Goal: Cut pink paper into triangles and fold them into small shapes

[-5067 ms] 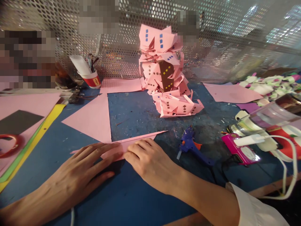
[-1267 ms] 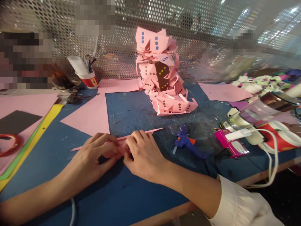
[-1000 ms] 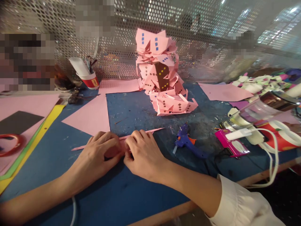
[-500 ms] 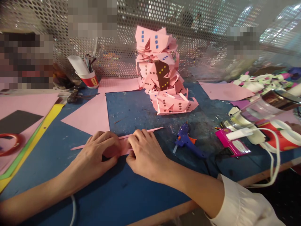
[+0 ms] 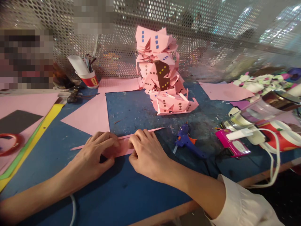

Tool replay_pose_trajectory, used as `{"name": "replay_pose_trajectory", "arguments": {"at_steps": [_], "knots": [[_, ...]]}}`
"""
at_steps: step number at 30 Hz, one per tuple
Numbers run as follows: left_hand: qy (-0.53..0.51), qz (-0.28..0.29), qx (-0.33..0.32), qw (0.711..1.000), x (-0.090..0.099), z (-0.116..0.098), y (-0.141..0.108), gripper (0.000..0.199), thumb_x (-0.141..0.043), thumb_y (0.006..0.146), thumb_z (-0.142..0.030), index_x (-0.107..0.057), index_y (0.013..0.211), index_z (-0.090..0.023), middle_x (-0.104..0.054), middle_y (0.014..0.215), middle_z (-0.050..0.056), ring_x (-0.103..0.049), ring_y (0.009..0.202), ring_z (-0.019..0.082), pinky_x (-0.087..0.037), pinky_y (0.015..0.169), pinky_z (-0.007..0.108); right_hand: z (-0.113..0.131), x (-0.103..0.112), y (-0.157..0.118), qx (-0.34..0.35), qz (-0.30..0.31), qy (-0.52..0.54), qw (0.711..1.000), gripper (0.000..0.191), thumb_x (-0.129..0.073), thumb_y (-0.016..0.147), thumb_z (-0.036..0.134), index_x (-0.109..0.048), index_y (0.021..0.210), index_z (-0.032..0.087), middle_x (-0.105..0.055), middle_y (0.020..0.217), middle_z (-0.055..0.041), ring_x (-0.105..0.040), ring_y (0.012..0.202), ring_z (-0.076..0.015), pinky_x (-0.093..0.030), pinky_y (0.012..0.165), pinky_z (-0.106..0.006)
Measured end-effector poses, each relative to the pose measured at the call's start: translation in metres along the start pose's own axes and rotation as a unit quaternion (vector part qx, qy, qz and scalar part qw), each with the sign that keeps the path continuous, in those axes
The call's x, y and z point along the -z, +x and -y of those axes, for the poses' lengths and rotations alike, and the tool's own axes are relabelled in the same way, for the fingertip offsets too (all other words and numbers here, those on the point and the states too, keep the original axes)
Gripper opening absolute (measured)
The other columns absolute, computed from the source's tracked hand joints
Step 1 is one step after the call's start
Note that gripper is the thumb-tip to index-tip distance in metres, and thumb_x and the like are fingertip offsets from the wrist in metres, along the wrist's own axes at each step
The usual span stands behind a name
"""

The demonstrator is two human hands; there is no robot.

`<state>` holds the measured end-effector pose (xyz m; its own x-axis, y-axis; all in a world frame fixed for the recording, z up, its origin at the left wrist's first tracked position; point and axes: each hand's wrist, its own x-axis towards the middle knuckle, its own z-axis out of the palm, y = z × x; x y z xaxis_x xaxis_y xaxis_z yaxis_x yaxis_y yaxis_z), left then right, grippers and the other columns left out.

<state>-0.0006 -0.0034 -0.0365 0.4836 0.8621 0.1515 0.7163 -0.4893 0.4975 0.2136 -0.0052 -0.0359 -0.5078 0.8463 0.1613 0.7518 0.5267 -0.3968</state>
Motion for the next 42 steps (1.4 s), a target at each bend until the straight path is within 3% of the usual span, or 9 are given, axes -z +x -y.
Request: {"name": "replay_pose_trajectory", "arguments": {"at_steps": [42], "knots": [[-0.009,0.021,-0.042,0.999,0.0068,0.0051,-0.0047,0.030,-0.049,0.071,-0.002,-0.058,0.091,-0.023,-0.062,0.111,0.004,-0.053,0.105,0.025,-0.046,0.093,0.043,-0.0086,0.0091,-0.0034,0.023,0.031,0.051,0.998,0.034,-0.046,0.074,-0.003,-0.053,0.097,0.021,-0.057,0.105,-0.0042,-0.051,0.104,-0.0209,-0.042,0.095,-0.038]]}}
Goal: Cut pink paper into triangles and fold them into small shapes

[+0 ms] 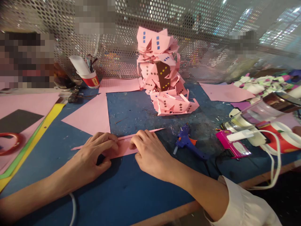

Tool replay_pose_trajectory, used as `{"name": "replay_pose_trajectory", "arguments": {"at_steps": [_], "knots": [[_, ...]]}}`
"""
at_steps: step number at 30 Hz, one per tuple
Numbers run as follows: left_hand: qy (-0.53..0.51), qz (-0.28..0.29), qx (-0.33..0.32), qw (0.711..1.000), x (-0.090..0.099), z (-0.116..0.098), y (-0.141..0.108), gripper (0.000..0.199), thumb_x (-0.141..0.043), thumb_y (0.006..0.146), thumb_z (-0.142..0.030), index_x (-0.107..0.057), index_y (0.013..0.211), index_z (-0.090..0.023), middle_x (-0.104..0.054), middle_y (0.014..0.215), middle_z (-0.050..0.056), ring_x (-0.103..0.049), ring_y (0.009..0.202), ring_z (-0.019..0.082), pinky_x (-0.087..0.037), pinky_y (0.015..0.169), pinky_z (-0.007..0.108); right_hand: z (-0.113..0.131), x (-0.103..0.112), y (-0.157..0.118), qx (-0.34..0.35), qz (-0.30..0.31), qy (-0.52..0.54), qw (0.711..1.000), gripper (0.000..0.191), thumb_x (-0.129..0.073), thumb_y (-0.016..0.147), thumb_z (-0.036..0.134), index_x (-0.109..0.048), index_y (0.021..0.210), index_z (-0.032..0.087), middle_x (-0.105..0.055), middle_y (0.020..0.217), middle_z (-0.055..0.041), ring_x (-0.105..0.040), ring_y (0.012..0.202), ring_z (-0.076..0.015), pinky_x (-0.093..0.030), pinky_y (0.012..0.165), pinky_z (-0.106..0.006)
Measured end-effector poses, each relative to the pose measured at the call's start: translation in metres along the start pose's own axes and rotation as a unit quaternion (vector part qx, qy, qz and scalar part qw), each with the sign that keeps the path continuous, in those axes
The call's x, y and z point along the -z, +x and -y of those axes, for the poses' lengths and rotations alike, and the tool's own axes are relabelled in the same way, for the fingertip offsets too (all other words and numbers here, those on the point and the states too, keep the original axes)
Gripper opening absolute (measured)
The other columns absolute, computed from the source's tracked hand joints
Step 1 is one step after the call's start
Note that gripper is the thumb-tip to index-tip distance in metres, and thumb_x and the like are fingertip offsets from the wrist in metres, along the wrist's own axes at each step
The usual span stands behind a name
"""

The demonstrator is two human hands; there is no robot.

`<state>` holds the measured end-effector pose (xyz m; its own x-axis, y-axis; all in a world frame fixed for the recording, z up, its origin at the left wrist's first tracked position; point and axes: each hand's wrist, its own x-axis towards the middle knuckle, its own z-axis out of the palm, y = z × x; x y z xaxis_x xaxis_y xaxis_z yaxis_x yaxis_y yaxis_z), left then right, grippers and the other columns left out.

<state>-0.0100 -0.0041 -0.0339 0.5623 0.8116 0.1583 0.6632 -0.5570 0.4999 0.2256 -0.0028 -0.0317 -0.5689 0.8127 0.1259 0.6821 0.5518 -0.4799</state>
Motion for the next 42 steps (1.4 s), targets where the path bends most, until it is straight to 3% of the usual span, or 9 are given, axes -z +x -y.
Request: {"name": "replay_pose_trajectory", "arguments": {"at_steps": [9,18,26,33,39,42], "knots": [[-0.031,-0.031,-0.015,0.999,-0.001,0.002,-0.001,0.026,-0.050,0.074,-0.003,-0.059,0.088,-0.022,-0.064,0.107,0.004,-0.053,0.105,0.025,-0.046,0.094,0.042,-0.004,-0.002,0.000,0.012,-0.021,0.007,1.000,0.036,-0.042,0.080,-0.006,-0.055,0.101,0.021,-0.060,0.105,-0.0045,-0.053,0.102,-0.0203,-0.043,0.094,-0.039],[-0.017,-0.031,-0.021,0.999,0.001,-0.001,-0.002,0.031,-0.051,0.079,-0.005,-0.066,0.100,-0.023,-0.066,0.111,0.005,-0.055,0.106,0.025,-0.047,0.095,0.043,0.000,-0.003,-0.001,0.043,-0.025,-0.035,0.998,0.037,-0.047,0.087,-0.001,-0.064,0.111,0.022,-0.059,0.108,-0.0054,-0.053,0.106,-0.0220,-0.044,0.097,-0.042],[-0.017,-0.053,-0.030,0.998,-0.001,-0.001,0.001,0.021,-0.053,0.087,-0.009,-0.066,0.096,-0.023,-0.067,0.107,0.005,-0.056,0.104,0.024,-0.048,0.093,0.041,-0.005,-0.004,0.004,0.027,-0.076,-0.041,0.996,0.029,-0.047,0.095,0.005,-0.064,0.112,0.020,-0.061,0.104,-0.0064,-0.056,0.101,-0.0213,-0.047,0.093,-0.039],[-0.028,-0.070,-0.031,0.997,-0.001,0.001,0.000,0.018,-0.053,0.094,-0.013,-0.067,0.099,-0.023,-0.068,0.103,0.004,-0.058,0.101,0.022,-0.049,0.090,0.039,-0.014,-0.004,0.008,-0.009,-0.101,-0.124,0.987,0.027,-0.053,0.099,0.014,-0.064,0.122,0.020,-0.063,0.114,-0.0085,-0.054,0.108,-0.0257,-0.043,0.092,-0.043],[-0.020,-0.100,-0.030,0.994,-0.004,0.003,-0.001,0.024,-0.054,0.094,-0.012,-0.064,0.113,-0.023,-0.067,0.114,0.005,-0.056,0.109,0.022,-0.046,0.097,0.040,-0.015,-0.003,0.011,-0.004,-0.102,-0.125,0.987,0.016,-0.056,0.100,0.018,-0.067,0.112,0.021,-0.065,0.110,-0.0071,-0.056,0.106,-0.0236,-0.043,0.091,-0.040],[0.002,-0.084,-0.012,0.996,-0.005,0.003,0.000,0.028,-0.061,0.094,-0.020,-0.062,0.121,-0.024,-0.066,0.120,0.005,-0.055,0.113,0.024,-0.044,0.100,0.043,-0.015,-0.003,0.011,0.008,-0.109,-0.110,0.988,0.013,-0.059,0.099,0.018,-0.066,0.109,0.021,-0.065,0.109,-0.0058,-0.057,0.105,-0.0226,-0.043,0.093,-0.040]]}}
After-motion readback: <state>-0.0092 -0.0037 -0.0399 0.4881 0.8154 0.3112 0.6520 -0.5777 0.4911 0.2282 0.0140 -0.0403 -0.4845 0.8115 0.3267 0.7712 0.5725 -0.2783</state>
